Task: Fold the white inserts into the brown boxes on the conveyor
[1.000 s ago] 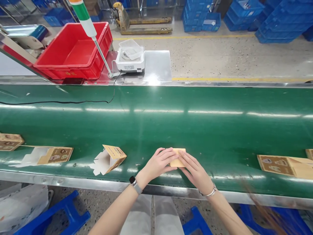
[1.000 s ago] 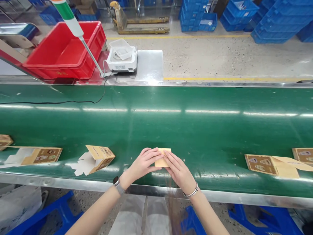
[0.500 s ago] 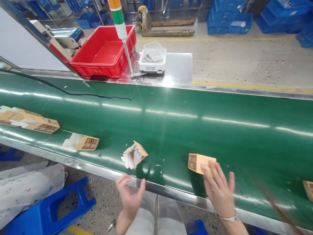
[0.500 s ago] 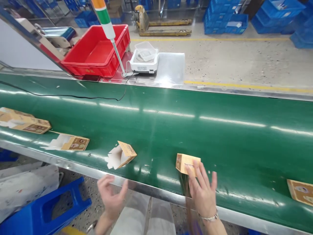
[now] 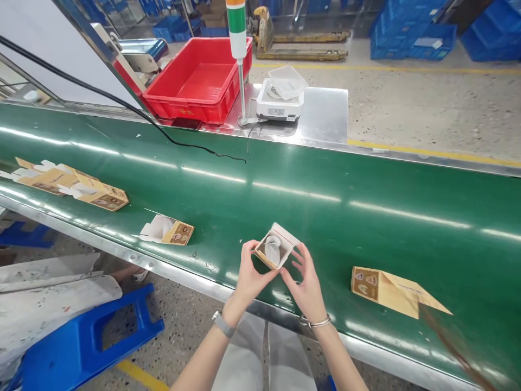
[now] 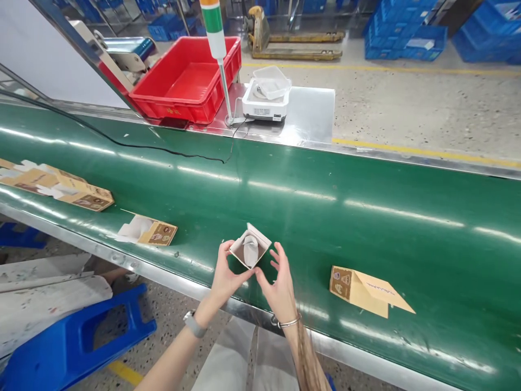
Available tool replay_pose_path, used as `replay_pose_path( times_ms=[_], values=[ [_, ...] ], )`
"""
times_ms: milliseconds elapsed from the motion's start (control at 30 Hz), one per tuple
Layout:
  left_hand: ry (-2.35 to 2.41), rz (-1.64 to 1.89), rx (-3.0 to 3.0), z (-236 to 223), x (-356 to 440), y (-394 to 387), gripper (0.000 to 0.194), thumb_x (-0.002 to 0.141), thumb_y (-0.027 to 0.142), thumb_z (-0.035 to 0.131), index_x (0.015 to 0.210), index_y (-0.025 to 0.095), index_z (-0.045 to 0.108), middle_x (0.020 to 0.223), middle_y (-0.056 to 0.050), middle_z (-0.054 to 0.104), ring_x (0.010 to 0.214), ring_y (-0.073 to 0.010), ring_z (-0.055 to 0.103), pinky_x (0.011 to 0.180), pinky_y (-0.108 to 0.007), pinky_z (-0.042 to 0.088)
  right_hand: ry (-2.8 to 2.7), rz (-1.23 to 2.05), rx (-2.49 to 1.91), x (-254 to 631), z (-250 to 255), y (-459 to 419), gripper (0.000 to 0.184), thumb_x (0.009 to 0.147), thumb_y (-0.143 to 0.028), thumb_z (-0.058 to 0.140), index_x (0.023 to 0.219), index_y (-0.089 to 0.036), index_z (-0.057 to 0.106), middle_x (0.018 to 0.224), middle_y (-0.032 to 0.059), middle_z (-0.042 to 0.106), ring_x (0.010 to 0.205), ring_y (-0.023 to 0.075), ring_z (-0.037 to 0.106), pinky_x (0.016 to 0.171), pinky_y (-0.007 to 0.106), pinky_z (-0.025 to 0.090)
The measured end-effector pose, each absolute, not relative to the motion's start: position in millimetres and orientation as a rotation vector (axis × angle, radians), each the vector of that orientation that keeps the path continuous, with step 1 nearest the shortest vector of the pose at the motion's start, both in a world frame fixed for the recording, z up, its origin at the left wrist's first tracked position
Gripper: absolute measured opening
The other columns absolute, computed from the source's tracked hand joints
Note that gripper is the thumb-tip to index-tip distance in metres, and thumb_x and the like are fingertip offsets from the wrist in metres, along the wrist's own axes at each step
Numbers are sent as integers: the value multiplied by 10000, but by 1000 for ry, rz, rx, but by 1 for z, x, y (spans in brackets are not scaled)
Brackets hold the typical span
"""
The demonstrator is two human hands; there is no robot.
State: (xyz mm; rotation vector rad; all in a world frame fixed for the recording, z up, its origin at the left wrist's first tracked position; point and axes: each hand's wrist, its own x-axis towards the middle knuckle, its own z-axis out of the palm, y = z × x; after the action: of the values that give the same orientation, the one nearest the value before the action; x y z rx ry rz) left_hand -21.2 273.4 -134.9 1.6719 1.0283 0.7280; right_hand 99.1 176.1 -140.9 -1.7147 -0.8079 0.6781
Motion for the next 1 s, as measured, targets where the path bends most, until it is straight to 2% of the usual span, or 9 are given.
replay_pose_path(
  times_ms=[167, 300, 467, 600, 633, 700, 767, 833, 1000],
  values=[
    [1078, 833, 1718, -150, -10, 225, 854, 745, 328, 842, 1445, 266, 357, 1451, -156, 425, 1370, -323, 465, 1089, -483, 458, -798, 608, -1627, 98, -137, 153, 565, 936, -318, 602, 1463, -237, 415, 1482, 186, 534, 1295, 313, 612, 990, 484, 580],
    [871, 739, 1813, -158, -25, 212, 605, 921, 245, 640, 1467, 306, 387, 1522, -136, 404, 1437, -292, 426, 1132, -488, 433, -922, 429, -1742, 95, -143, 142, 547, 936, -314, 622, 1458, -248, 471, 1513, 158, 517, 1372, 316, 541, 1064, 516, 524],
    [791, 626, 1768, -139, -14, 238, 235, 934, 314, 633, 1157, 241, 638, 1647, -121, 291, 1516, -320, 338, 1189, -523, 369, -970, 337, -1758, 121, -148, 147, 249, 933, -403, 645, 1119, -253, 718, 1301, 117, 646, 1111, 270, 678, 904, 452, 591],
    [792, 629, 1535, -130, 13, 250, 177, 939, 379, 631, 924, 203, 620, 1540, -150, 499, 1464, -317, 439, 1180, -525, 373, -844, 372, -1789, 133, -142, 152, 306, 932, -469, 621, 801, -212, 722, 1067, 97, 651, 873, 212, 653, 757, 374, 571],
    [800, 655, 1451, -131, 19, 251, 176, 944, 382, 626, 976, 211, 605, 1511, -150, 534, 1434, -304, 480, 1170, -520, 386, -759, 364, -1810, 133, -140, 154, 300, 915, -478, 640, 803, -207, 704, 1028, 89, 636, 861, 207, 635, 745, 360, 560],
    [779, 693, 1260, -135, 29, 251, 323, 947, 379, 626, 1220, 248, 512, 1481, -149, 566, 1371, -268, 552, 1147, -497, 422, -556, 380, -1820, 130, -137, 157, 333, 847, -497, 717, 1012, -212, 675, 1060, 78, 610, 832, 185, 604, 723, 333, 543],
    [743, 682, 1117, -137, 37, 252, 543, 940, 388, 637, 1394, 274, 364, 1469, -148, 574, 1336, -241, 584, 1138, -459, 442, -388, 492, -1774, 129, -134, 161, 610, 785, -525, 767, 1277, -231, 560, 1176, 86, 593, 801, 158, 579, 715, 314, 533],
    [744, 617, 1090, -136, 44, 253, 543, 925, 412, 646, 1389, 254, 411, 1420, -137, 602, 1312, -239, 596, 1124, -413, 456, -278, 658, -1722, 131, -133, 162, 711, 769, -569, 760, 1349, -234, 521, 1165, 77, 611, 777, 151, 563, 715, 306, 520],
    [841, 518, 1128, -124, 61, 250, 381, 844, 354, 719, 1169, 204, 587, 1129, -79, 691, 1052, -217, 676, 926, -334, 538, -33, 748, -1687, 136, -136, 162, 633, 729, -610, 760, 1195, -200, 634, 787, -14, 581, 694, 156, 524, 635, 280, 463]
  ],
)
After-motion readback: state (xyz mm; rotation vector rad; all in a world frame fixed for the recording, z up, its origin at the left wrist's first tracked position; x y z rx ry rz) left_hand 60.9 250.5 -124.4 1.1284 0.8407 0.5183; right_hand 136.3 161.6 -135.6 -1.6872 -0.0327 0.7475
